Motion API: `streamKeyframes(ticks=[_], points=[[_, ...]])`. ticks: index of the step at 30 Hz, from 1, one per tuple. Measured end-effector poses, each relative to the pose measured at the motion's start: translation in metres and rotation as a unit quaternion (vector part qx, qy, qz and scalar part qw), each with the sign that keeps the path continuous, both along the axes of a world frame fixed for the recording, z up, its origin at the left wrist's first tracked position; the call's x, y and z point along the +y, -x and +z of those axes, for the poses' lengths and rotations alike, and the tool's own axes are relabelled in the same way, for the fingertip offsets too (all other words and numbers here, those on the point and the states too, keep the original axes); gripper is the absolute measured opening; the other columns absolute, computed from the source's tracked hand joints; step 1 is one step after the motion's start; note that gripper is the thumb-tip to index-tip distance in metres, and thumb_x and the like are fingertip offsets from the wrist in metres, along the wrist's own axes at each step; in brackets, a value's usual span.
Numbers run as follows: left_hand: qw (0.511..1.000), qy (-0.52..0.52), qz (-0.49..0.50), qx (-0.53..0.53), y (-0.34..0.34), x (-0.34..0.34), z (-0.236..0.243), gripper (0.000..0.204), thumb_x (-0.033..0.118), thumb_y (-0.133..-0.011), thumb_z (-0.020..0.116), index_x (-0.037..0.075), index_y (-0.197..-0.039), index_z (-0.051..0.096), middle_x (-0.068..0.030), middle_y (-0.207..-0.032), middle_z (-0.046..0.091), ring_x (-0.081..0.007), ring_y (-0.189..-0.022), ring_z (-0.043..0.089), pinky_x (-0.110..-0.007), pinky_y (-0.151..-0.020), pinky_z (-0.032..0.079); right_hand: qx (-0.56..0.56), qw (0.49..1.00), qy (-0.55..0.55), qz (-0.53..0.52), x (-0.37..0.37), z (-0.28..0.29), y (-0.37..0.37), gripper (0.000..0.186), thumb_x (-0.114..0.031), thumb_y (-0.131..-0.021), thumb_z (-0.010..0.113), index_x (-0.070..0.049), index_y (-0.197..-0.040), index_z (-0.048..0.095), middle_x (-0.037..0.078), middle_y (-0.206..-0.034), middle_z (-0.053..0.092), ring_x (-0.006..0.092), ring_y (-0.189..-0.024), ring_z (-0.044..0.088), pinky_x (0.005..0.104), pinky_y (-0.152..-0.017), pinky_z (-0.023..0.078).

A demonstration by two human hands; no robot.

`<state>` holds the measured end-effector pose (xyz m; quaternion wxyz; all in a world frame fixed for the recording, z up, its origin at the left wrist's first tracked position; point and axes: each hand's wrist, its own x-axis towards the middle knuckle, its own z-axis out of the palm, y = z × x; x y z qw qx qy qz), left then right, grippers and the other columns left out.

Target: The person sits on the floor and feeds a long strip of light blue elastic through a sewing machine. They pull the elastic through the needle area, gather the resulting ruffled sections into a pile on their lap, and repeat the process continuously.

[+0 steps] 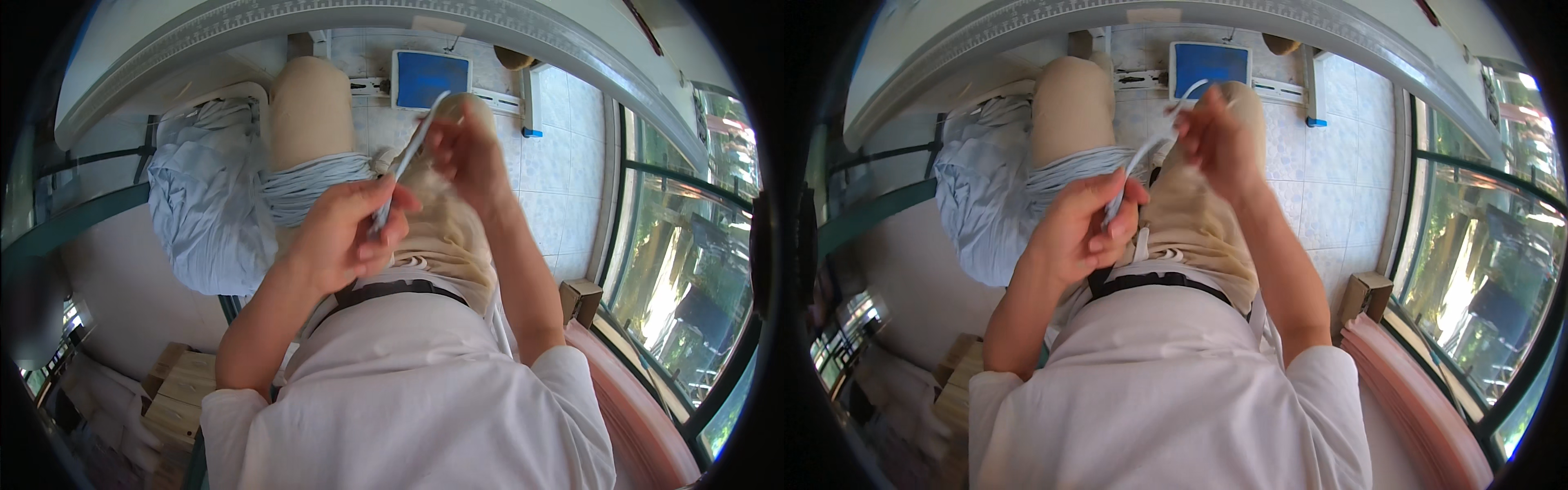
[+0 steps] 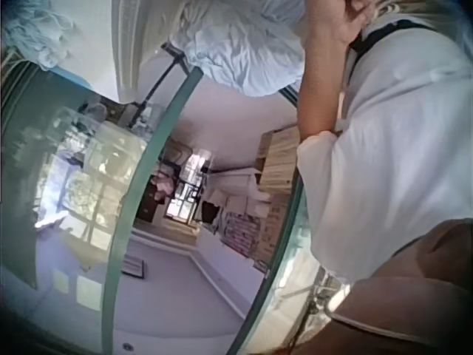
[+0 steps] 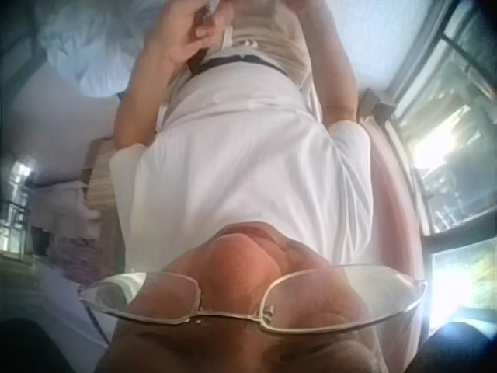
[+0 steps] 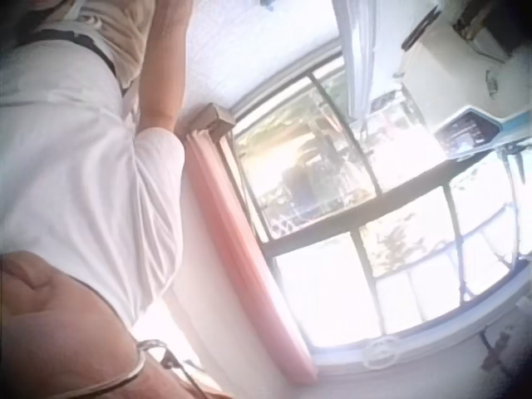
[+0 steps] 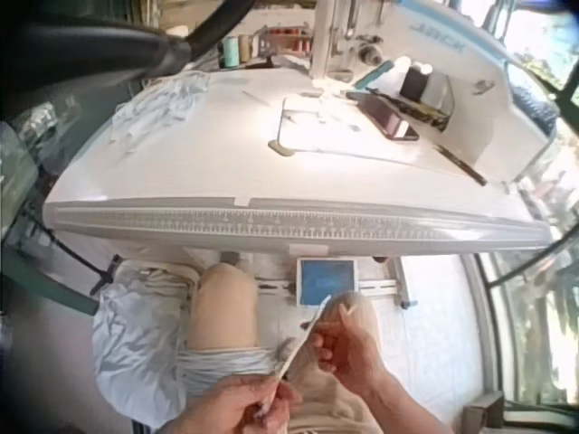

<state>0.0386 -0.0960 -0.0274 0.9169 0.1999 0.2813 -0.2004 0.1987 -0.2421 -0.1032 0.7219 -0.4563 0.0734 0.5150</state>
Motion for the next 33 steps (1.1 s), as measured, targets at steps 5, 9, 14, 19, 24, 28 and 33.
streamKeyframes(ticks=[5, 9, 14, 19, 24, 28, 33], points=[[0.999, 0.033, 0.000, -0.030, -0.009, 0.003, -0.015, 0.032, 0.031, -0.097, 0.048, 0.001, -0.095, 0.058, -0.0024, -0.065, 0.051, -0.0055, -0.044, 0.037, -0.021, -0.035, 0.030, 0.064, 0.997, -0.048, 0.023, 0.013, 0.038, 0.052, 0.043, -0.044, -0.092, 0.051, -0.003, -0.087, 0.064, -0.003, -0.063, 0.046, 0.0079, -0.054, 0.040, 0.0212, -0.047, 0.026], [0.998, -0.059, -0.020, -0.012, -0.008, 0.004, -0.011, 0.031, 0.031, -0.097, 0.049, 0.001, -0.096, 0.057, -0.0011, -0.064, 0.048, -0.0053, -0.045, 0.037, -0.020, -0.036, 0.030, -0.015, 0.999, -0.027, -0.040, 0.025, 0.041, 0.045, 0.028, -0.027, -0.094, 0.055, -0.002, -0.084, 0.063, -0.003, -0.060, 0.044, 0.0061, -0.050, 0.036, 0.0211, -0.045, 0.025], [0.994, -0.103, 0.019, 0.008, -0.004, 0.001, -0.012, 0.033, 0.033, -0.098, 0.047, 0.001, -0.094, 0.056, -0.0020, -0.063, 0.048, -0.0054, -0.044, 0.037, -0.020, -0.035, 0.031, -0.076, 0.996, 0.007, -0.050, 0.032, 0.040, 0.048, 0.026, -0.024, -0.093, 0.057, -0.001, -0.081, 0.063, -0.004, -0.056, 0.043, 0.0043, -0.046, 0.032, 0.0211, -0.042, 0.023], [0.993, -0.119, 0.024, -0.003, 0.002, -0.002, -0.019, 0.035, 0.033, -0.098, 0.046, 0.000, -0.089, 0.054, -0.0049, -0.061, 0.049, -0.0068, -0.039, 0.036, -0.021, -0.032, 0.031, -0.157, 0.982, 0.062, -0.081, 0.041, 0.028, 0.044, 0.026, -0.020, -0.091, 0.057, -0.001, -0.074, 0.061, -0.004, -0.051, 0.039, 0.0050, -0.044, 0.028, 0.0213, -0.042, 0.022], [0.995, -0.098, 0.022, 0.025, 0.011, -0.012, -0.005, 0.036, 0.032, -0.098, 0.045, 0.000, -0.085, 0.053, -0.0064, -0.059, 0.049, -0.0082, -0.035, 0.034, -0.023, -0.029, 0.031, -0.178, 0.959, 0.124, -0.181, 0.051, 0.012, 0.025, 0.024, -0.017, -0.088, 0.058, 0.001, -0.071, 0.062, -0.004, -0.050, 0.040, 0.0055, -0.042, 0.029, 0.0230, -0.041, 0.022], [0.997, -0.074, -0.002, 0.035, 0.028, -0.019, 0.006, 0.034, 0.029, -0.099, 0.043, 0.000, -0.084, 0.054, -0.0074, -0.057, 0.050, -0.0086, -0.034, 0.035, -0.025, -0.028, 0.032, -0.169, 0.939, 0.155, -0.257, 0.043, -0.013, -0.023, 0.021, -0.012, -0.085, 0.057, 0.002, -0.070, 0.063, -0.002, -0.052, 0.042, 0.0077, -0.041, 0.033, 0.0244, -0.039, 0.025], [0.998, -0.042, -0.047, 0.026, 0.053, -0.026, 0.018, 0.035, 0.028, -0.099, 0.043, -0.001, -0.082, 0.055, -0.0100, -0.056, 0.052, -0.0094, -0.033, 0.035, -0.025, -0.030, 0.034, -0.099, 0.947, 0.077, -0.294, 0.002, -0.049, -0.074, 0.021, -0.014, -0.089, 0.053, 0.001, -0.077, 0.061, -0.003, -0.054, 0.041, 0.0068, -0.042, 0.032, 0.0230, -0.038, 0.025]])
